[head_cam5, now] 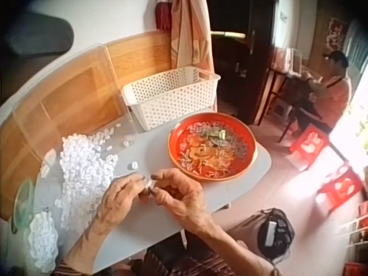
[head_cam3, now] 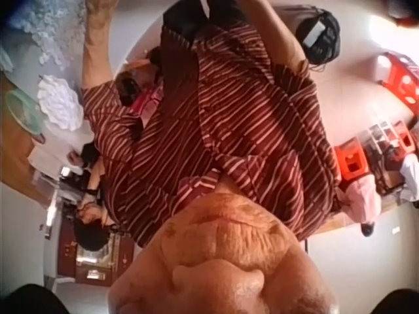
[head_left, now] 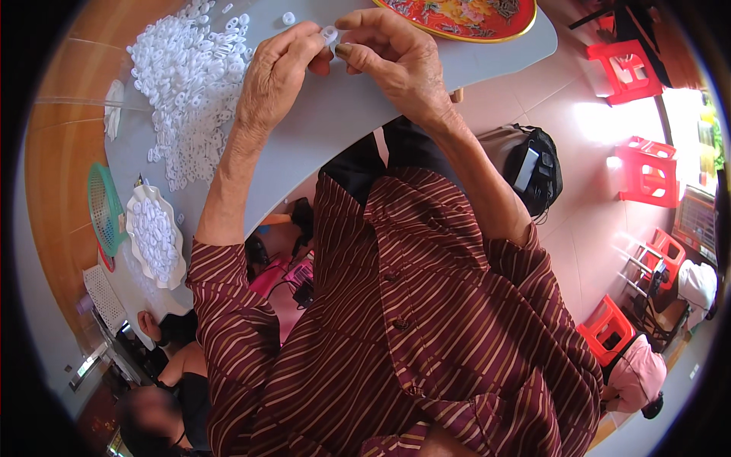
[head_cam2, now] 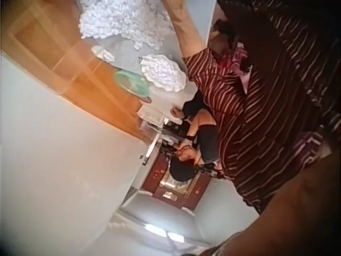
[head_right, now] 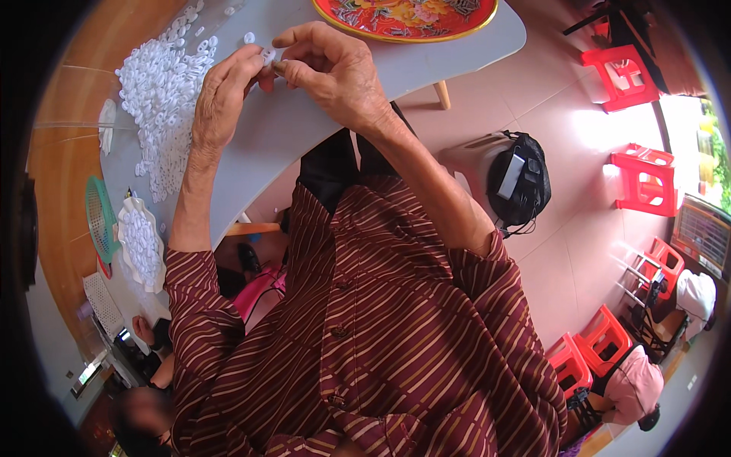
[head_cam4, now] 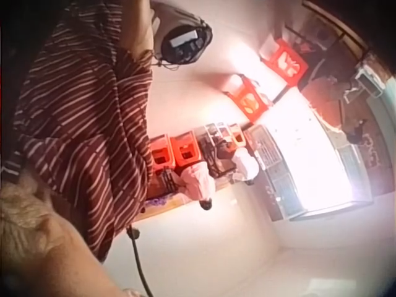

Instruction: Assembling small white plastic components by hand at a table.

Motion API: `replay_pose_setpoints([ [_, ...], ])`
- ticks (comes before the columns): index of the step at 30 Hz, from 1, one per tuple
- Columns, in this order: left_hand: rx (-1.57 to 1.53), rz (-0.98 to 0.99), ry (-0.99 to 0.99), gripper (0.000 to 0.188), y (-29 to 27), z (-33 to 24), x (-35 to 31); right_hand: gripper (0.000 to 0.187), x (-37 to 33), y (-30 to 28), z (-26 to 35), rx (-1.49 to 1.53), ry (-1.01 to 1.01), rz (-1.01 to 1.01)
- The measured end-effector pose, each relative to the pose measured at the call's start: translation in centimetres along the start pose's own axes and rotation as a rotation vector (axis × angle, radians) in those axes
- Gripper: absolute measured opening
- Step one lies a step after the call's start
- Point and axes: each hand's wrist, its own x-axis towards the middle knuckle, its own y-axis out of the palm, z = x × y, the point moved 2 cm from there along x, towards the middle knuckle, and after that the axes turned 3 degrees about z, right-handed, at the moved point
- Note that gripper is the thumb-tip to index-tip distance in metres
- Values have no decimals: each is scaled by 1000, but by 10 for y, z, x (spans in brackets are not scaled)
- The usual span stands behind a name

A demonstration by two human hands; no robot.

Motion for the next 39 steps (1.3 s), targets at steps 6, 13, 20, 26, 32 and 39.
replay_pose_setpoints([
  [6, 11, 33, 85, 32, -1, -3, 3, 27, -1, 1, -2, 55, -19, 16],
  [13, -49, 38, 78, 32, 1, -2, 3, 25, 0, -2, 2, 46, -32, -94],
  [20, 247, 8, 353, 10, 8, -9, -3, 21, 1, -1, -2, 111, -59, -180],
  [26, -3, -72, 216, 14, 11, 1, -7, 20, 0, 1, -4, 83, -54, -127],
  [32, -422, -180, 122, 17, 18, 11, -2, 20, 0, 2, 0, 22, -43, -112],
  [39, -629, -154, 81, 21, 12, 23, 7, 22, -2, 0, 2, 27, -5, -77],
])
